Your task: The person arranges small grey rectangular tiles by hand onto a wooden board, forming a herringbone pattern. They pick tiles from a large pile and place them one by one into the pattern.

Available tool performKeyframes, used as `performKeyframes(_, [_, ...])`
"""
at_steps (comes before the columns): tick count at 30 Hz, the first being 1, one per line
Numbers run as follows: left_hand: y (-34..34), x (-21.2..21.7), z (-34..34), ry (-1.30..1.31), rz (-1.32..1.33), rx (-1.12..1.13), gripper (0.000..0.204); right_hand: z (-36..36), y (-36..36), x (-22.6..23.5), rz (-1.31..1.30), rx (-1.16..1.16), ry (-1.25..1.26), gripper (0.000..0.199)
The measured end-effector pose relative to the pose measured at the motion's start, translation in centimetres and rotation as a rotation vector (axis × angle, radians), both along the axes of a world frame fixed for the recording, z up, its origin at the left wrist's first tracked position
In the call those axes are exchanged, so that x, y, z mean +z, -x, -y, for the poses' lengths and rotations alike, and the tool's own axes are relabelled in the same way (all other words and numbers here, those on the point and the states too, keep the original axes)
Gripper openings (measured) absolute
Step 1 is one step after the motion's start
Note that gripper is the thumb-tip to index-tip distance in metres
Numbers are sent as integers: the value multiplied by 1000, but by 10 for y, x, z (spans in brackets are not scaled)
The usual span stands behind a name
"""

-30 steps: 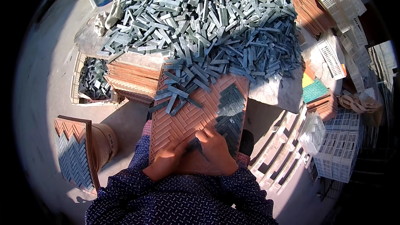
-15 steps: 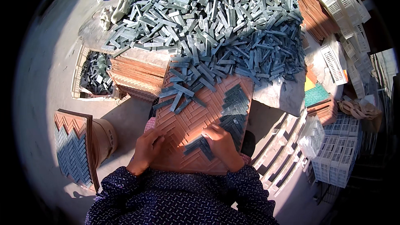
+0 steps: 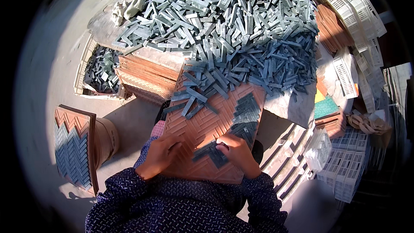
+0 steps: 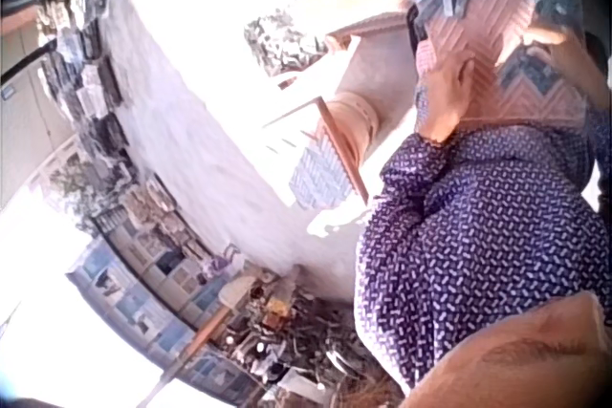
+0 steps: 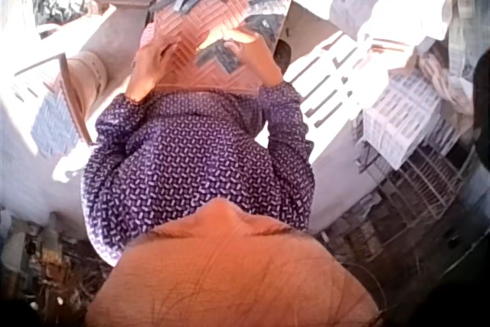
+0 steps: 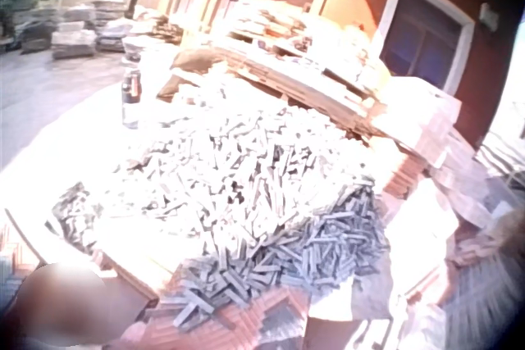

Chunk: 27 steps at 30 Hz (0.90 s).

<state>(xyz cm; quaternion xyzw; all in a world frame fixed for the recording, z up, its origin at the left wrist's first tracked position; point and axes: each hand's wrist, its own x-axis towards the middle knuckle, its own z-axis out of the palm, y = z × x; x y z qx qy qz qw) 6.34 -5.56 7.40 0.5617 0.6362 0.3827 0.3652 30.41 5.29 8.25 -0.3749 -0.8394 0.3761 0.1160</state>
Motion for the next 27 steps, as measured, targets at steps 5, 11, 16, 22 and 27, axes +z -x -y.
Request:
performKeyframes(5, [-7, -4, 2, 17, 14, -49, 15, 16, 2, -15, 110, -91, -87, 13])
performKeyframes(11, [-10, -11, 1, -55, -43, -100, 15, 25, 10, -9, 150, -159, -107, 10])
performKeyframes(16, [-14, -8, 3, -58, 6, -94, 15, 38, 12, -25, 84, -135, -290, 12])
performKeyframes(22, [-13, -9, 4, -81, 4, -92, 15, 29, 11, -9, 149, -114, -201, 15])
performKeyframes(27, [-12, -9, 6, -55, 15, -72, 15, 27, -1, -3, -9, -231, -117, 16])
